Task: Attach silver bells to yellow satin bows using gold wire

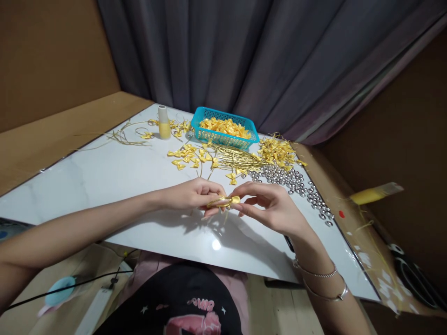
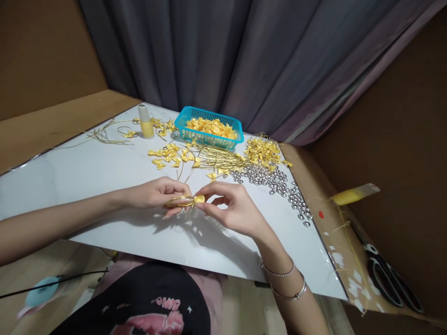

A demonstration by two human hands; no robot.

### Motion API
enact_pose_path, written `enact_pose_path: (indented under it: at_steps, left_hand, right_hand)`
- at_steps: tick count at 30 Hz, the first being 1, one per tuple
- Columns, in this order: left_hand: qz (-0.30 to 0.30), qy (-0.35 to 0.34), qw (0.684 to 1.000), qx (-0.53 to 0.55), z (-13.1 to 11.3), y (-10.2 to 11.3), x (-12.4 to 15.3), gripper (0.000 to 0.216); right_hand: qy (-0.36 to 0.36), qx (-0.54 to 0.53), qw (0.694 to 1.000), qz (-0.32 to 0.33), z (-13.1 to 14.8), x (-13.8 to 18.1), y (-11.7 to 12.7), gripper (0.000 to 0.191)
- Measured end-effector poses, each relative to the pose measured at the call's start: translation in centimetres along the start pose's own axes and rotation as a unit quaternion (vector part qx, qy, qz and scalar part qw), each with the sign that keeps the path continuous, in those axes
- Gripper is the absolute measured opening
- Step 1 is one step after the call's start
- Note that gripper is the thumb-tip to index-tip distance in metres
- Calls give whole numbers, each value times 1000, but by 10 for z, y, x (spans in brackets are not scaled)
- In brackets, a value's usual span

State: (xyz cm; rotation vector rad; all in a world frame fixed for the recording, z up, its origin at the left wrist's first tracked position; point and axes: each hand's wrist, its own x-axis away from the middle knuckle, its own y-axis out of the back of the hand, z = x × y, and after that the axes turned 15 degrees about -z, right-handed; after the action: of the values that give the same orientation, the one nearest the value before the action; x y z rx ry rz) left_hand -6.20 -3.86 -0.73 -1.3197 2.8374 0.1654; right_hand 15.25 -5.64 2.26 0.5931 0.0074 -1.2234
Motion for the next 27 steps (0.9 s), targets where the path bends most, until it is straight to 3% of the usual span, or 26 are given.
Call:
enact_pose_path:
  at_steps: [20,27]
  left_hand:
    - [33,33,999,-7,-1,2,-1,24]
    - [34,38,999,-16,0,3,-1,27]
  right_hand:
    - [-17,6,999,41,-3,-2,3,13]
    - [7,22,999,48,0,-3,3,14]
